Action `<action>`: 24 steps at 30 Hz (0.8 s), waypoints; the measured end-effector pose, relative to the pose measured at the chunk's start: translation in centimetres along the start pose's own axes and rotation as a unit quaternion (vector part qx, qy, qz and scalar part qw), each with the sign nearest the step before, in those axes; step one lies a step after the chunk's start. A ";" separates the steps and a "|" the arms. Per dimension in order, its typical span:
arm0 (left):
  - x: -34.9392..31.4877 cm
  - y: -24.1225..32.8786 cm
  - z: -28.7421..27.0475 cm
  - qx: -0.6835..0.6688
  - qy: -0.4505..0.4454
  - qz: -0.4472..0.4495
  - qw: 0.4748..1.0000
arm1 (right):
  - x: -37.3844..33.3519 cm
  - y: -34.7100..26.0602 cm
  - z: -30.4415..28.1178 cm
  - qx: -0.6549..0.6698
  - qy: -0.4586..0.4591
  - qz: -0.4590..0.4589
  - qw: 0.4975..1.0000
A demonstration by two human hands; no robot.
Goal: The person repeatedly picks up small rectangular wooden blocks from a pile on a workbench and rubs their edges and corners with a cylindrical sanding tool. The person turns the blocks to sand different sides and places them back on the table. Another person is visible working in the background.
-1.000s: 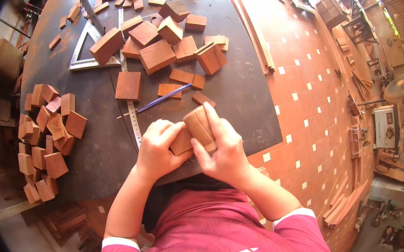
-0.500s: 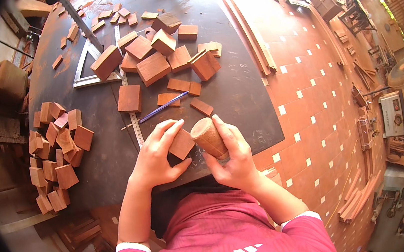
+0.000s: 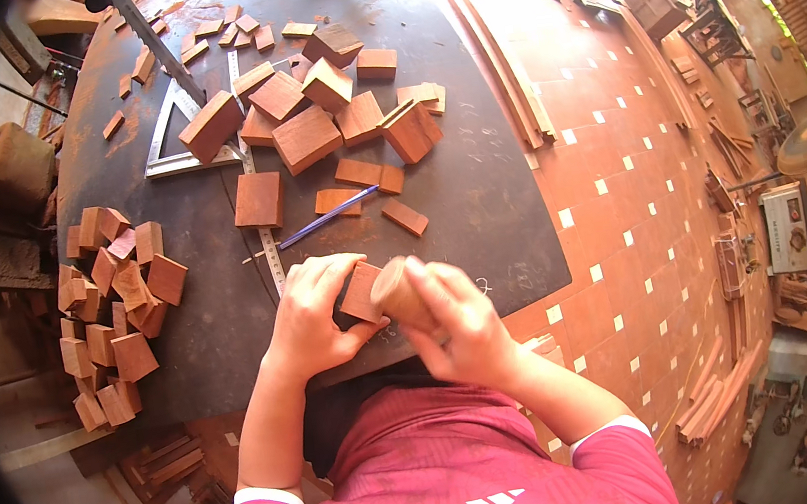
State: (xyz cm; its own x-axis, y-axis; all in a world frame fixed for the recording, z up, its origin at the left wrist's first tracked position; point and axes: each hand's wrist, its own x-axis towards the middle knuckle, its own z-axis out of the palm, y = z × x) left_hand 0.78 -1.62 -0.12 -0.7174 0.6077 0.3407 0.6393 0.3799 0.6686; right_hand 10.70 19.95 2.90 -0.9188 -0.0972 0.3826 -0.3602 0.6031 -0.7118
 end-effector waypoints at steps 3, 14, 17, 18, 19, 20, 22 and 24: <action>-0.1 -0.2 0.2 0.015 -0.003 0.005 1.000 | -0.9 -0.4 -0.2 0.017 -0.052 -0.031 0.998; -0.1 0.3 0.5 -0.129 0.092 -0.049 0.986 | -1.0 1.6 -1.1 0.011 0.141 0.106 0.984; -0.1 0.4 1.0 -0.170 0.100 -0.050 0.979 | -0.3 1.7 -1.4 -0.029 0.129 0.072 0.989; -0.1 0.3 1.2 -0.186 0.107 -0.042 0.976 | -0.1 1.5 -1.3 -0.042 0.121 0.060 0.990; -0.2 0.4 1.1 -0.197 0.093 -0.046 0.975 | 0.2 1.2 -1.1 -0.034 0.106 0.048 0.993; -0.3 0.2 1.0 -0.179 0.083 -0.040 0.980 | 0.3 1.0 -0.9 -0.031 0.096 0.050 0.994; -0.4 -0.2 0.5 -0.142 0.063 -0.028 0.987 | 0.3 0.7 -0.5 -0.023 0.077 0.054 0.995; -0.4 0.1 0.3 -0.152 0.047 -0.041 0.986 | 0.3 0.9 0.0 -0.005 0.067 0.051 0.996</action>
State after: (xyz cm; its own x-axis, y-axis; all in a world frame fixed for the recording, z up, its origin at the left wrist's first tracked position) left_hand 1.24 -1.64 -0.34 -0.7953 0.5101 0.3275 0.4756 0.1901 0.8589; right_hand 10.05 20.44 2.34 -0.9207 0.0706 0.3839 -0.2640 0.6118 -0.7456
